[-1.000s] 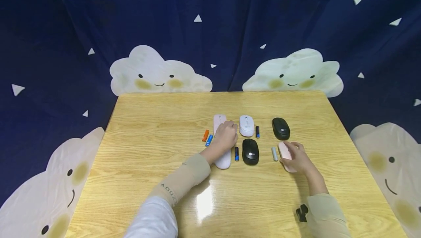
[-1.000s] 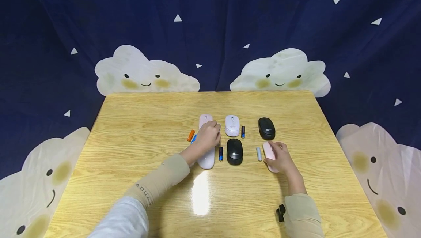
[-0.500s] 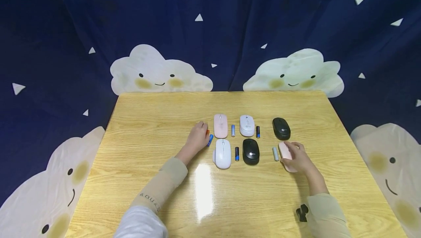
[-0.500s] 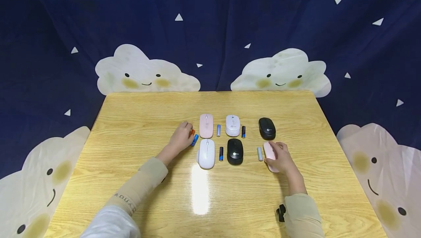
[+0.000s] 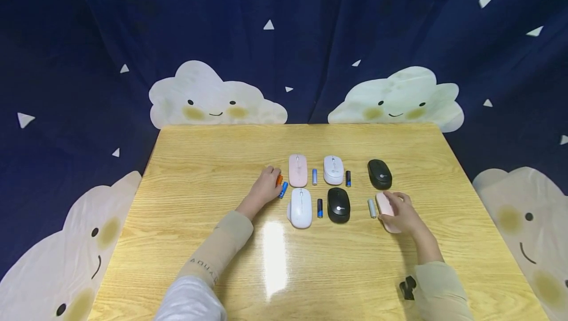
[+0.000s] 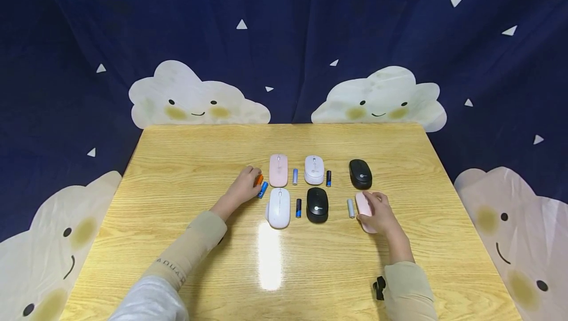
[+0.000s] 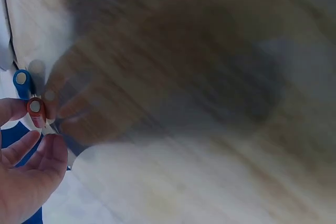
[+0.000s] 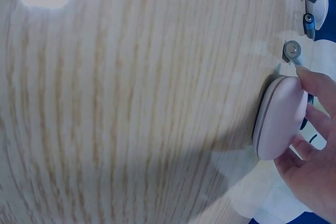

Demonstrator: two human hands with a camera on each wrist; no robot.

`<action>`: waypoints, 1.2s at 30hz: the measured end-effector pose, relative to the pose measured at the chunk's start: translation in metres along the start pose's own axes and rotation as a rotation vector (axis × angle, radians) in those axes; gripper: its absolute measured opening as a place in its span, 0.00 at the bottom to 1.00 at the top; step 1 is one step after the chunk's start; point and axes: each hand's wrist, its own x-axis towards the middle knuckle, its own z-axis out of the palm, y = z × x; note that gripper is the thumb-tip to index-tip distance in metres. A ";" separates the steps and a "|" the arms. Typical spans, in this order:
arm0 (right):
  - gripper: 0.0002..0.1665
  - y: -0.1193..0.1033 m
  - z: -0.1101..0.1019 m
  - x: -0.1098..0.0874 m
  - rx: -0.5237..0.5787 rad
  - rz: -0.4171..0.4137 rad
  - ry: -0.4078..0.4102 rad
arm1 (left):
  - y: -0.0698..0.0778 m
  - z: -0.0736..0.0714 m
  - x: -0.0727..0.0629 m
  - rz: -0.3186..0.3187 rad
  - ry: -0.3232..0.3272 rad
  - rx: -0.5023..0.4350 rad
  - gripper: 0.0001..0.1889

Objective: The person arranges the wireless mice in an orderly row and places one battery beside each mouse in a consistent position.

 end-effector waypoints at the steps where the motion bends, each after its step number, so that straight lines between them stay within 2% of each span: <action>1: 0.45 0.000 0.000 0.000 -0.002 0.001 0.000 | 0.000 0.000 0.001 -0.007 -0.011 -0.006 0.25; 6: 0.45 0.001 0.001 0.000 -0.008 0.003 -0.001 | 0.003 0.000 0.004 -0.025 -0.057 -0.031 0.24; 10: 0.45 0.003 0.001 0.001 -0.005 0.003 0.000 | 0.003 0.001 0.006 -0.022 -0.069 -0.031 0.23; 20: 0.45 0.003 0.001 0.000 0.007 0.002 0.003 | 0.002 0.004 0.007 -0.017 -0.059 -0.030 0.18; 27: 0.45 0.003 0.001 0.000 0.000 0.001 0.006 | 0.003 0.005 0.008 -0.040 -0.061 -0.039 0.18; 36: 0.45 0.001 0.001 0.000 0.007 0.001 0.006 | 0.004 0.002 0.007 -0.052 -0.016 -0.075 0.16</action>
